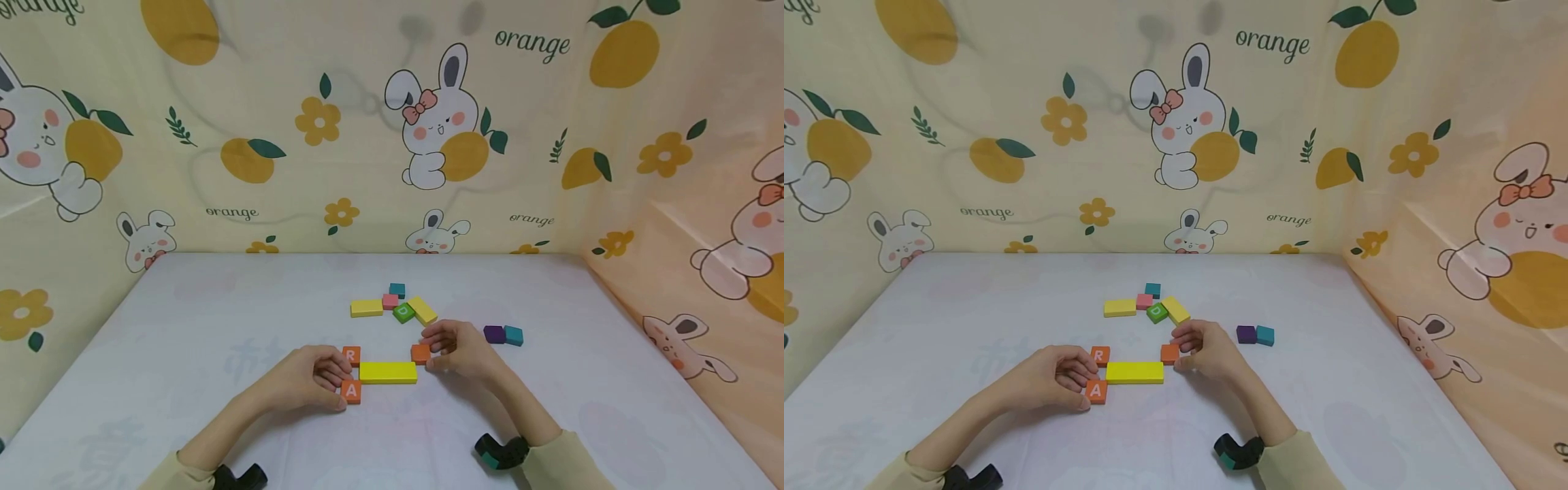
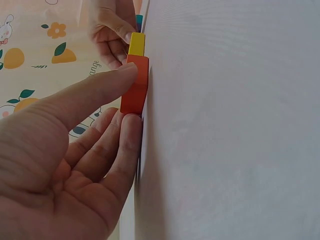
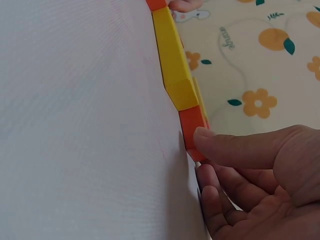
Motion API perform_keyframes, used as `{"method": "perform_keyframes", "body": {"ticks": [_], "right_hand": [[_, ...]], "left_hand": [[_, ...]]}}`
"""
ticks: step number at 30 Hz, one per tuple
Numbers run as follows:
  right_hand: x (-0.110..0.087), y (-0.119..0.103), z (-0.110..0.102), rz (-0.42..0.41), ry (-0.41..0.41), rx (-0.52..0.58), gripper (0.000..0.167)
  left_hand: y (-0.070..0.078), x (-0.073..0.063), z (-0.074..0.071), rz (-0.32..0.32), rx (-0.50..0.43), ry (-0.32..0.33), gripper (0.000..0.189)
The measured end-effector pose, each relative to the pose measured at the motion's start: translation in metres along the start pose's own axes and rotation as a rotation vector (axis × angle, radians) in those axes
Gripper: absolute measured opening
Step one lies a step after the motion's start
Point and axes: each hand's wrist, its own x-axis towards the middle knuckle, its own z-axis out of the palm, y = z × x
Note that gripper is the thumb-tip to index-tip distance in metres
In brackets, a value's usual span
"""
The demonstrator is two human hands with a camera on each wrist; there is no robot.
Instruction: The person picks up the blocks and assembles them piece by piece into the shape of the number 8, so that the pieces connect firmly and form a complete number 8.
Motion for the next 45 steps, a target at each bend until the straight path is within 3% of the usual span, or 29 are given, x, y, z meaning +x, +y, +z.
{"method": "perform_keyframes", "body": {"ticks": [15, 45], "right_hand": [[0.0012, 0.0033, -0.0006, -0.014, -0.04, 0.017, 0.044], [0.0027, 0.0041, -0.002, 0.016, -0.041, 0.082, 0.048]], "left_hand": [[0.0013, -0.0007, 0.0004, -0.005, -0.012, 0.004, 0.044], [-0.0018, 0.0007, 0.0001, -0.005, -0.015, 0.003, 0.044]]}}
